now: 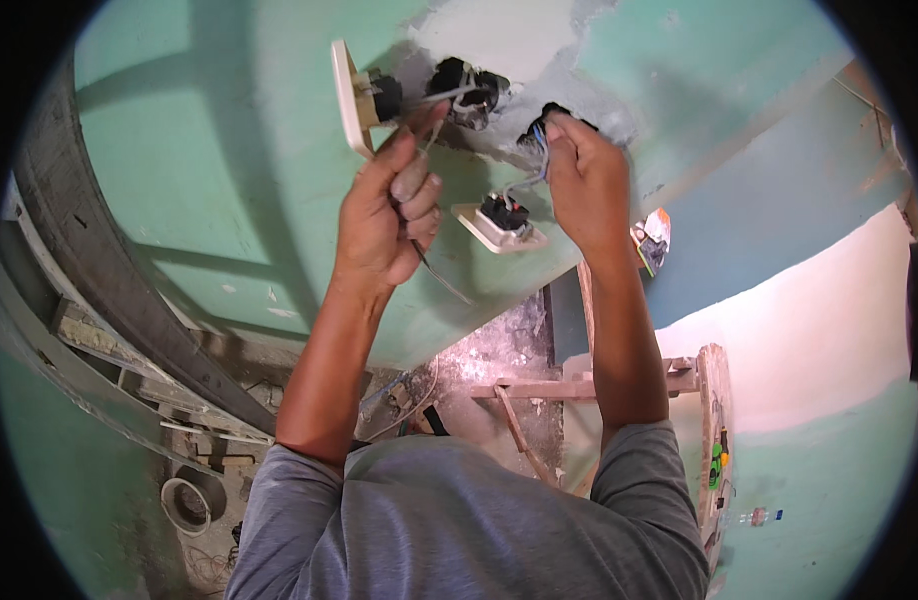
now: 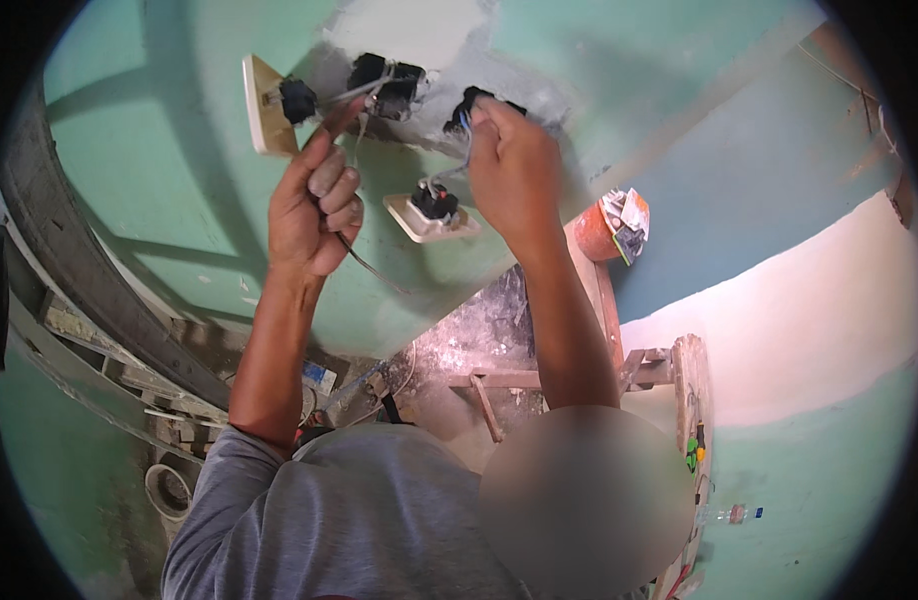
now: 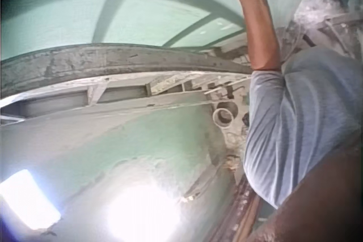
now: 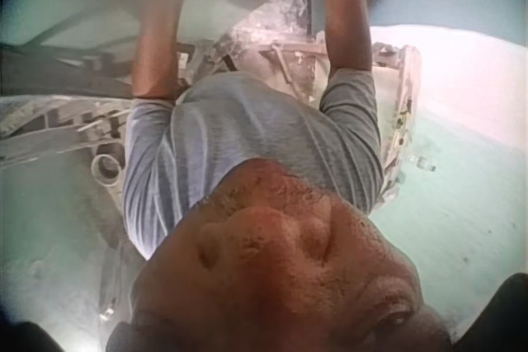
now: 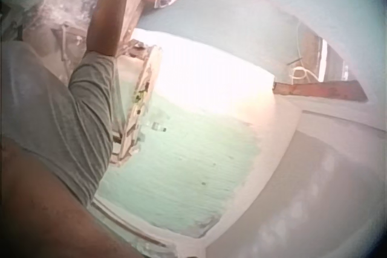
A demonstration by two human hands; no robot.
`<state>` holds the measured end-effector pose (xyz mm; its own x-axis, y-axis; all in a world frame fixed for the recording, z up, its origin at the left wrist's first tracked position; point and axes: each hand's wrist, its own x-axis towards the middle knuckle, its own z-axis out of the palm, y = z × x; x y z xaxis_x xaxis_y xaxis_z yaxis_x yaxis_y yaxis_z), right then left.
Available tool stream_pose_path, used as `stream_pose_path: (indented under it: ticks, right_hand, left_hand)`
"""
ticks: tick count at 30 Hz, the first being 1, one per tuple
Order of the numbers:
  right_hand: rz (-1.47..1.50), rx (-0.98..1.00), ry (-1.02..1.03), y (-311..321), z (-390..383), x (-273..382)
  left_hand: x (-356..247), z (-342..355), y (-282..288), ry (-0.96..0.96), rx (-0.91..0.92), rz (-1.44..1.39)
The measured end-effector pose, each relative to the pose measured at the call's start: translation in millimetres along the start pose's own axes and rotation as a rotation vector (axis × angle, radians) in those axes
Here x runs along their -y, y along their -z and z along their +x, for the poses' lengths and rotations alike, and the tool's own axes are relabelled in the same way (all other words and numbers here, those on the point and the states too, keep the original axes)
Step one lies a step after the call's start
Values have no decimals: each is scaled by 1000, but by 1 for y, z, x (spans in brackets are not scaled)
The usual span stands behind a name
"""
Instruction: The person strips and connects electrical wires to wall-mounted outlet boxes using pliers and a screwdriver. They repeatedly strip wire ends, insert them into terminal screws, and tighten connections on multiple outlets.
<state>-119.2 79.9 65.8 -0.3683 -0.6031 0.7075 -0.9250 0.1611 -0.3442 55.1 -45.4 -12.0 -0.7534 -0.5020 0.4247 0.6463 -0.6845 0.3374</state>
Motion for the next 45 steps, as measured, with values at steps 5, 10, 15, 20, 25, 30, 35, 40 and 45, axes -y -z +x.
stream_pose_path:
  ticks: [5, 10, 15, 20, 25, 30, 35, 40, 45]
  right_hand:
    - [3, 125, -99, 11, 3, 12]
    - [80, 250, -208, 32, -4, 21]
    - [9, 85, 50, 22, -3, 4]
    - [8, 225, 3, 32, -10, 8]
    - [327, 410, -251, 72, -41, 9]
    - [586, 564, -376, 69, -52, -15]
    - [840, 728, -385, 72, -40, -26]
    - [1133, 723, -453, 48, -43, -53]
    - [1212, 674, -467, 50, -50, -42]
  left_hand:
    - [0, -4, 4, -5, 16, -15]
    - [2, -8, 6, 7, 10, -18]
    - [6, -12, -3, -8, 40, -53]
    - [2, -14, 6, -32, 66, -20]
    - [0, -18, 1, -45, -137, 316]
    - [-2, -19, -16, -50, -240, 615]
    - [-2, -21, -11, -58, -279, 698]
    - [1, -25, -16, -24, -281, 720]
    - [4, -28, -13, -45, -295, 751]
